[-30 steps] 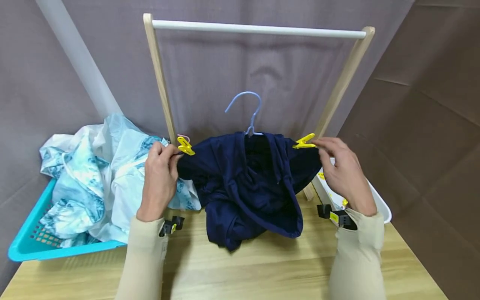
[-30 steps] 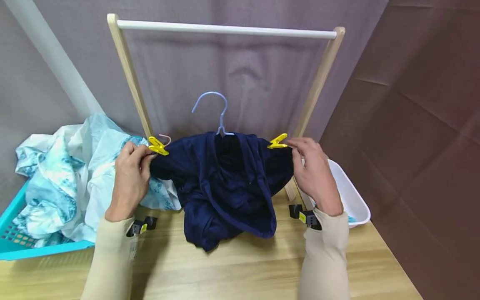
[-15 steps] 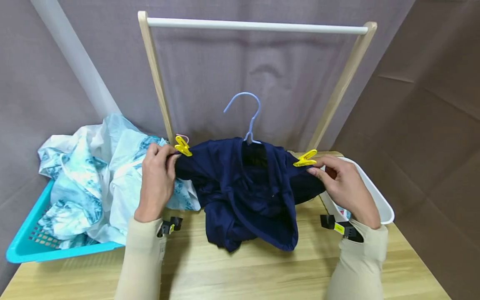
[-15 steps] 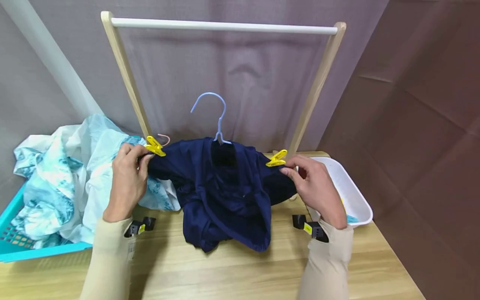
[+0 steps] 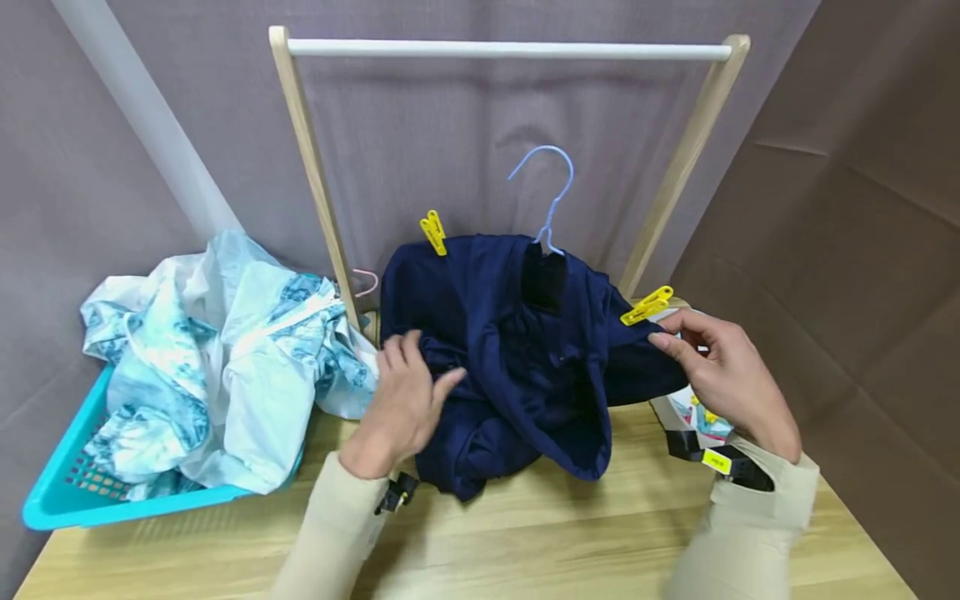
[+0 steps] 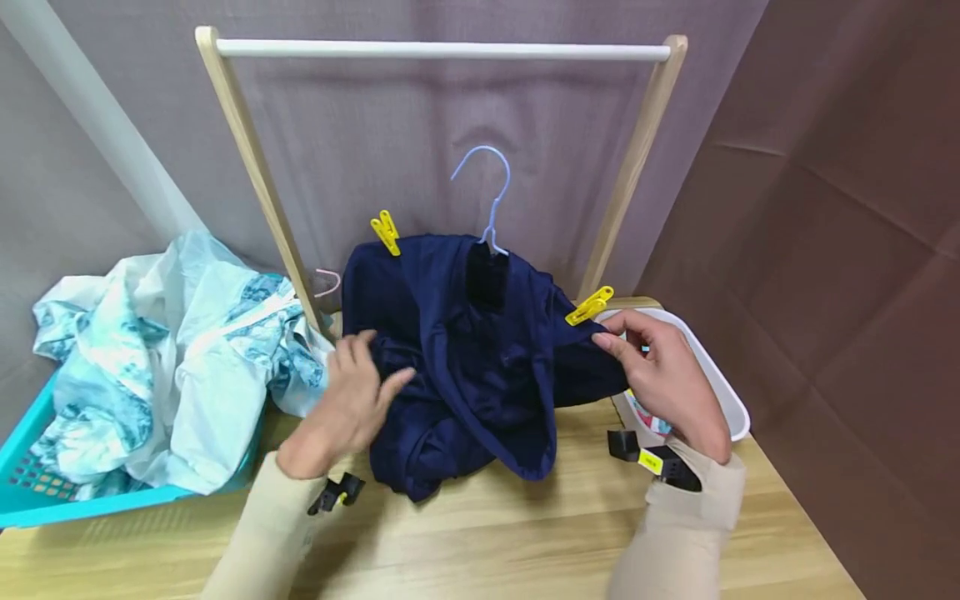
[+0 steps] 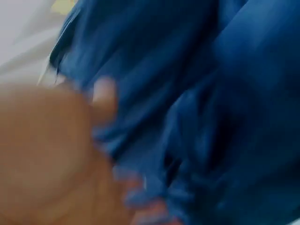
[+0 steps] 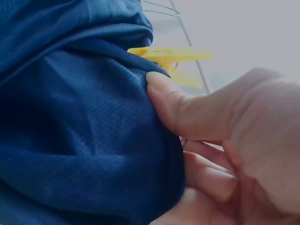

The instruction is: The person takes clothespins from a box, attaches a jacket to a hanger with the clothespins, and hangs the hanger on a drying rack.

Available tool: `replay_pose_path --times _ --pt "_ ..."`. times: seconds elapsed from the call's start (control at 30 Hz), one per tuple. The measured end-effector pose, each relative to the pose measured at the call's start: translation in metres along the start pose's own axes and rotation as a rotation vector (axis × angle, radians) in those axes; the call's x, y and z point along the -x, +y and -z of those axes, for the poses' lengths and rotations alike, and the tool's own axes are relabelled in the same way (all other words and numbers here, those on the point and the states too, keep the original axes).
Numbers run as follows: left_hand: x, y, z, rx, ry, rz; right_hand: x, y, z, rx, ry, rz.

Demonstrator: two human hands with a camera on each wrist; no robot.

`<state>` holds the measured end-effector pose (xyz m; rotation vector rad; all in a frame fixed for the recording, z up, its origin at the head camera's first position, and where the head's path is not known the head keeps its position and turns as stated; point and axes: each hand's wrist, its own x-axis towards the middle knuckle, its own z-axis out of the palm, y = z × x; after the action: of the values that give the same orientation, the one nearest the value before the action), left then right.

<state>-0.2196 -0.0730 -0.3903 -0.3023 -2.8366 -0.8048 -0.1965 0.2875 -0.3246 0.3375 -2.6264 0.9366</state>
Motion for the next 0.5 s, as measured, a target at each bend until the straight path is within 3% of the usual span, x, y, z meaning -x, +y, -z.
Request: replay_pose_path --times 0.07,0.13,0.2,0.27,0.33,0.5 --pt "0.004 0.009 -0.018 -0.071 -0.232 -0.002 0.001 0.001 0.002 -0.005 -0.005 -0.014" --pt "0.006 0.013 -0.034 -0.161 -0.409 -0.002 0.001 0.001 0.002 -0.017 -0.01 -0.038" --pt "0.005 0.012 -0.047 -0.234 -0.486 0.012 0.002 0.0 0.003 -0.033 -0.012 -0.064" --pt "0.001 0.008 -0.058 -0.288 -0.481 0.002 0.002 -0.002 0.004 -0.047 -0.014 -0.084" --pt "-0.004 0.003 -0.063 -0.278 -0.436 -0.024 0.002 -0.004 0.005 -0.062 -0.014 -0.102" --pt "-0.014 -0.011 -0.063 -0.19 -0.225 -0.117 0.004 -0.012 0.006 -0.101 0.006 -0.117"
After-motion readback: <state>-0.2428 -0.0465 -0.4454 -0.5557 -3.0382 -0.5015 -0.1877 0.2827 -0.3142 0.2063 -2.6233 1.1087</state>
